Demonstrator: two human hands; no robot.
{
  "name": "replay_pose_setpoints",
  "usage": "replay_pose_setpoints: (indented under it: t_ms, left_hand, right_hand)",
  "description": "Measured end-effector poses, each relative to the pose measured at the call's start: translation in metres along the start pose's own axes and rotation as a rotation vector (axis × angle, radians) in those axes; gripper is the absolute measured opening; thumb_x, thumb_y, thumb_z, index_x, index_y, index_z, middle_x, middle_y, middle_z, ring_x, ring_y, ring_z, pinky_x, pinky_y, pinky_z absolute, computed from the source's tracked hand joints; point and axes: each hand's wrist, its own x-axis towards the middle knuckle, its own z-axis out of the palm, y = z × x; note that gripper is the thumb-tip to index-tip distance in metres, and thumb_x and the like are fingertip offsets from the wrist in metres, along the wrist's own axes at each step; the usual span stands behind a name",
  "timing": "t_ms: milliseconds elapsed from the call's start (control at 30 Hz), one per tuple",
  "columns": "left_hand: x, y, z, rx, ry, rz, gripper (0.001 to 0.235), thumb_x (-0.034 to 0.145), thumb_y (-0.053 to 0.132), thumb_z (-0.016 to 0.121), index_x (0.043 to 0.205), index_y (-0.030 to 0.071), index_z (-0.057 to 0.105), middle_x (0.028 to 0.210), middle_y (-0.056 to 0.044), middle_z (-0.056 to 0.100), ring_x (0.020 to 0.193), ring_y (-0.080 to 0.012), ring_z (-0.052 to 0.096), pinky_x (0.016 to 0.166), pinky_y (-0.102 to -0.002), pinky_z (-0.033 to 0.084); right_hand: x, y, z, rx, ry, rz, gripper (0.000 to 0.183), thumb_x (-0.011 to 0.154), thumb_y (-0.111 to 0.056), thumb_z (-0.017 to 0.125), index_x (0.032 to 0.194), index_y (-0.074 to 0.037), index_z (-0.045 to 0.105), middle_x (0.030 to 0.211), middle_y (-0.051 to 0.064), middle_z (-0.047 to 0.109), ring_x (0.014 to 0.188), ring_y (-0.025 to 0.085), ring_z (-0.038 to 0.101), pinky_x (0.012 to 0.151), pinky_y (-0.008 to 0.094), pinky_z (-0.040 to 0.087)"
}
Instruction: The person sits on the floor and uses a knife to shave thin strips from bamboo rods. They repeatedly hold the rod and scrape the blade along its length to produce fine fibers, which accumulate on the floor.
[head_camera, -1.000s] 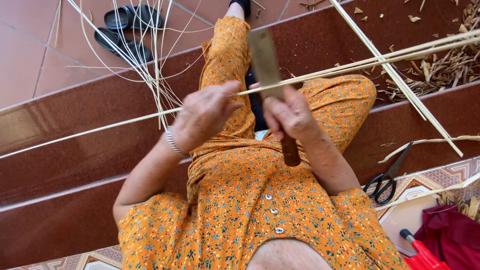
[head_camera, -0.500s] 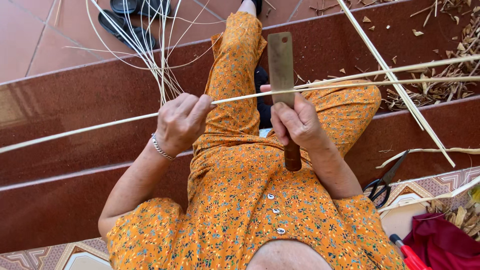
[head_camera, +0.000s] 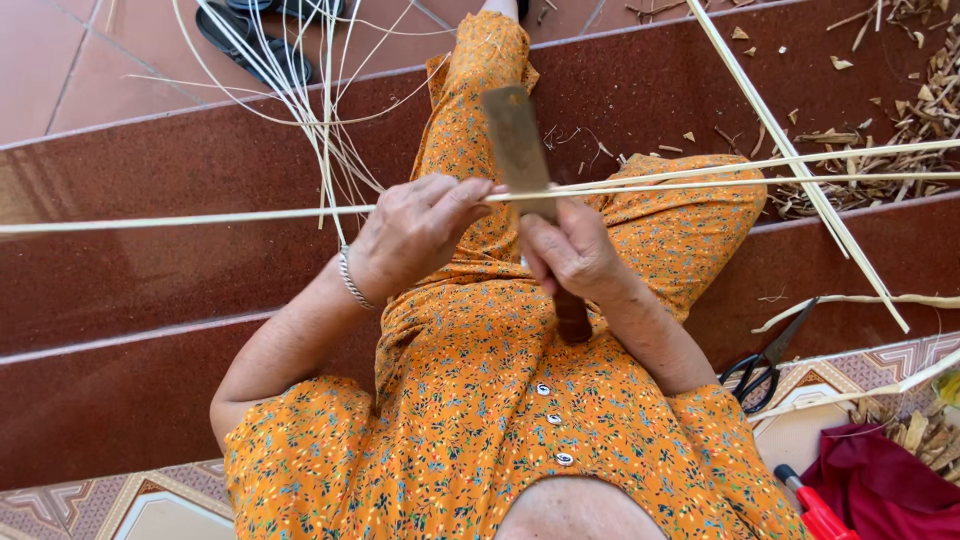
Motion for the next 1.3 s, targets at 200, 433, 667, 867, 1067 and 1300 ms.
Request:
replay_pose_setpoints:
  t_ms: [200, 433, 667, 867, 1067, 1300]
  left_hand:
    - [-0.024, -0.043, -0.051, -0.071, -0.084, -0.142, 0.018, 0.097, 0.014, 0.078, 0.110, 0.005, 0.069, 0.087, -0.011, 0.070, 0.074, -0.0241, 0.069, 0.065, -0.035, 0.056]
    - [-0.038, -0.033, -0.014, -0.051, -0.002, -0.082, 0.007, 0.101, 0.008, 0.071, 0.095, 0.005, 0.068, 0.078, -0.008, 0.068, 0.064, -0.0208, 0.067, 0.055, -0.033, 0.053]
    - [-0.006, 0.002, 0.011, 0.007, -0.024, -0.079, 0.017, 0.101, 0.015, 0.073, 0.090, 0.005, 0.063, 0.072, -0.010, 0.062, 0.062, -0.0266, 0.064, 0.053, -0.039, 0.050]
    - [0.016, 0.008, 0.030, -0.084, -0.033, -0.100, 0.016, 0.101, 0.015, 0.072, 0.092, 0.005, 0.063, 0.075, -0.011, 0.064, 0.065, -0.0305, 0.067, 0.055, -0.041, 0.052]
    - [0.024, 0.000, 0.034, -0.153, -0.052, -0.094, 0.016, 0.102, 0.020, 0.072, 0.101, 0.005, 0.066, 0.086, -0.014, 0.070, 0.074, -0.0326, 0.069, 0.064, -0.041, 0.056]
    - [-0.013, -0.043, -0.009, -0.087, -0.169, -0.142, 0.012, 0.099, 0.015, 0.073, 0.101, 0.003, 0.070, 0.091, -0.013, 0.074, 0.073, -0.0293, 0.071, 0.063, -0.038, 0.056]
  right_hand:
    - [-0.027, -0.029, -0.049, 0.082, 0.200, -0.142, 0.032, 0.113, -0.008, 0.040, 0.142, 0.000, 0.051, 0.062, 0.002, 0.049, 0.043, 0.009, 0.043, 0.040, 0.025, 0.039]
    - [-0.026, -0.021, -0.046, 0.039, 0.170, -0.139, 0.040, 0.110, -0.010, 0.038, 0.148, 0.000, 0.045, 0.059, 0.003, 0.049, 0.042, 0.010, 0.044, 0.040, 0.024, 0.040]
    - [-0.018, 0.003, -0.021, 0.164, 0.037, -0.053, 0.038, 0.112, -0.012, 0.038, 0.148, -0.001, 0.045, 0.060, 0.002, 0.050, 0.042, 0.009, 0.045, 0.040, 0.024, 0.042]
    - [-0.014, 0.015, -0.020, 0.155, 0.091, 0.044, 0.032, 0.111, -0.013, 0.040, 0.141, -0.003, 0.049, 0.061, 0.002, 0.051, 0.041, 0.009, 0.045, 0.038, 0.024, 0.042]
    - [-0.015, 0.017, -0.036, 0.187, 0.150, 0.031, 0.022, 0.113, -0.013, 0.042, 0.131, -0.003, 0.050, 0.062, 0.003, 0.050, 0.043, 0.010, 0.046, 0.039, 0.025, 0.042]
    - [-0.042, -0.007, -0.096, 0.172, 0.414, -0.114, 0.027, 0.113, -0.011, 0.043, 0.135, 0.001, 0.054, 0.066, 0.002, 0.048, 0.045, 0.010, 0.043, 0.041, 0.027, 0.043]
